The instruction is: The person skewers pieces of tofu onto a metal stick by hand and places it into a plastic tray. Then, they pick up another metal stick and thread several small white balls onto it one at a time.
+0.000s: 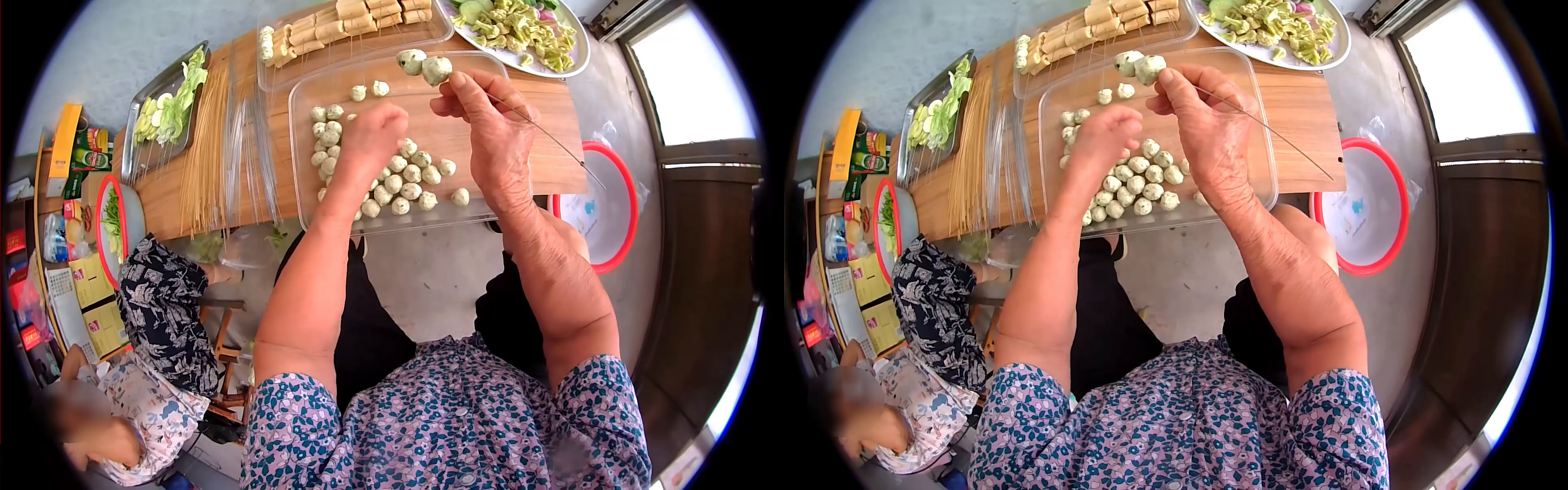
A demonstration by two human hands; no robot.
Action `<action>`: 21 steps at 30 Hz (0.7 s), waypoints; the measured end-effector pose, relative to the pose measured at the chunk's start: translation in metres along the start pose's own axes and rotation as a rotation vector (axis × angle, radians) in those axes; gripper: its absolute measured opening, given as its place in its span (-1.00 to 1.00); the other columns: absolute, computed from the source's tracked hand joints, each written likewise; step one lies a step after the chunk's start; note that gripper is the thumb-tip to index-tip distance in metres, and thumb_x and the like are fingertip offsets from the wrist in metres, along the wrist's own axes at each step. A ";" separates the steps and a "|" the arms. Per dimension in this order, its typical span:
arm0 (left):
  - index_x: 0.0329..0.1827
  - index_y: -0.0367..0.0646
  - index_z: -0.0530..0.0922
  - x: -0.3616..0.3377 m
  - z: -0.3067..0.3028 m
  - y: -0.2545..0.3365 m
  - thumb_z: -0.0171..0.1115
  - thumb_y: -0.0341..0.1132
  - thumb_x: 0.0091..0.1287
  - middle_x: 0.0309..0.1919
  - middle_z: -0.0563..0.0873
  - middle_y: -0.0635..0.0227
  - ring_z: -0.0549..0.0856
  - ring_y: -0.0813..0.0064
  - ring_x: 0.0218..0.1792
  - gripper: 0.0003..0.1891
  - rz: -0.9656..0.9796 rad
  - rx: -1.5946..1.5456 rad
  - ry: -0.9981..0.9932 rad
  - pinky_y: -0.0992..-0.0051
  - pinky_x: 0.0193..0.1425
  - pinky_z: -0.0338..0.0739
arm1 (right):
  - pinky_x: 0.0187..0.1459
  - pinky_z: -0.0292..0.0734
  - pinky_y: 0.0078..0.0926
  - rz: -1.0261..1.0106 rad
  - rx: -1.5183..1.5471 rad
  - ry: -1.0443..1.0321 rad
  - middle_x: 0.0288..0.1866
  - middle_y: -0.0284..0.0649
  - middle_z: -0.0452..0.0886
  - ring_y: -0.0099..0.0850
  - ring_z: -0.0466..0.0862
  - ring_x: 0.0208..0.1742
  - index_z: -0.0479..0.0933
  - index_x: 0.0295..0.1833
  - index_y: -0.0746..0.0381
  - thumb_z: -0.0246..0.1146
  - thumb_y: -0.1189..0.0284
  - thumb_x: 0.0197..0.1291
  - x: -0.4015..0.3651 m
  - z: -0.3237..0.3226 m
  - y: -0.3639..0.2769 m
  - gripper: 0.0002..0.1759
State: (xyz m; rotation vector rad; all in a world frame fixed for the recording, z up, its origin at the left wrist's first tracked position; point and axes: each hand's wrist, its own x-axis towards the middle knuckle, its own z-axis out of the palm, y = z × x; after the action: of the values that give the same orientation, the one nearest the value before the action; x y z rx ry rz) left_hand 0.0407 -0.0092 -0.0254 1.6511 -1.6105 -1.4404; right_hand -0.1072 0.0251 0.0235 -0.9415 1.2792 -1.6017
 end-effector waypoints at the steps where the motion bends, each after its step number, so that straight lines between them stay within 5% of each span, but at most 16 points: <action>1: -0.05 -0.19 0.54 0.007 0.009 -0.019 0.15 -0.29 0.25 -0.20 0.67 0.25 0.66 0.41 -0.25 -0.74 0.003 -0.001 -0.003 0.39 -0.20 0.56 | -0.34 0.56 -0.63 0.005 0.027 -0.002 -0.41 -0.22 0.65 -0.52 0.66 -0.41 0.57 -0.19 0.41 0.24 0.44 0.19 0.001 -0.001 0.000 -0.79; 3: -0.04 -0.16 0.55 0.013 0.020 -0.040 0.13 -0.32 0.21 -0.21 0.66 0.16 0.66 0.21 -0.26 -0.73 0.555 0.695 0.201 0.27 -0.19 0.54 | -0.33 0.57 -0.63 0.006 0.054 -0.002 -0.39 -0.22 0.65 -0.52 0.66 -0.42 0.57 -0.18 0.41 0.24 0.45 0.19 0.001 -0.003 0.000 -0.79; 4: -0.03 -0.10 0.56 0.012 0.023 -0.041 0.09 -0.34 0.21 -0.26 0.61 0.07 0.61 0.03 -0.22 -0.73 0.426 0.679 0.074 0.17 -0.15 0.51 | -0.29 0.58 -0.58 0.016 0.049 -0.014 -0.37 -0.20 0.65 -0.48 0.66 -0.40 0.57 -0.17 0.41 0.25 0.45 0.19 0.001 -0.004 0.000 -0.78; 11: -0.14 -0.15 0.56 0.014 0.032 -0.038 0.08 -0.36 0.21 -0.31 0.54 0.05 0.59 -0.01 -0.22 -0.81 0.333 0.804 -0.036 0.14 -0.15 0.49 | -0.26 0.57 -0.52 0.028 0.060 -0.017 -0.37 -0.18 0.65 -0.45 0.65 -0.40 0.56 -0.16 0.40 0.26 0.45 0.18 0.004 -0.003 -0.003 -0.78; 15: -0.15 -0.21 0.56 0.015 0.033 -0.047 0.07 -0.38 0.20 -0.29 0.54 0.01 0.58 -0.05 -0.21 -0.79 0.429 0.665 0.087 0.13 -0.14 0.49 | -0.27 0.56 -0.52 0.031 0.069 -0.005 -0.37 -0.17 0.65 -0.45 0.65 -0.40 0.56 -0.16 0.39 0.26 0.45 0.17 0.005 -0.003 -0.005 -0.78; 18: -0.01 -0.23 0.51 0.012 0.025 -0.025 0.09 -0.39 0.20 -0.23 0.59 0.12 0.64 0.14 -0.22 -0.71 0.393 0.575 0.078 0.27 -0.14 0.53 | -0.27 0.56 -0.51 0.038 0.093 0.020 -0.37 -0.16 0.65 -0.44 0.66 -0.40 0.56 -0.16 0.39 0.27 0.44 0.16 0.006 -0.007 -0.007 -0.78; 20: 0.11 -0.27 0.43 0.004 0.011 0.007 0.10 -0.42 0.25 -0.16 0.60 0.27 0.66 0.39 -0.24 -0.65 0.047 0.045 -0.082 0.44 -0.15 0.56 | -0.28 0.56 -0.55 0.031 0.088 0.033 -0.38 -0.18 0.65 -0.46 0.66 -0.40 0.57 -0.18 0.40 0.27 0.46 0.15 0.006 -0.010 -0.011 -0.79; 21: 0.11 -0.27 0.43 0.002 0.007 0.008 0.10 -0.42 0.25 -0.16 0.60 0.27 0.66 0.39 -0.24 -0.65 0.052 0.046 -0.080 0.44 -0.15 0.56 | -0.30 0.57 -0.59 0.030 0.082 0.044 -0.39 -0.19 0.65 -0.48 0.66 -0.41 0.58 -0.19 0.41 0.27 0.48 0.14 0.006 -0.011 -0.012 -0.81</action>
State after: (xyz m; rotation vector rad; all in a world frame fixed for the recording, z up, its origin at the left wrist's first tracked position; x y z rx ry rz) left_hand 0.0310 -0.0108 -0.0223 1.5829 -1.7295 -1.4714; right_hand -0.1219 0.0242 0.0335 -0.8377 1.2417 -1.6470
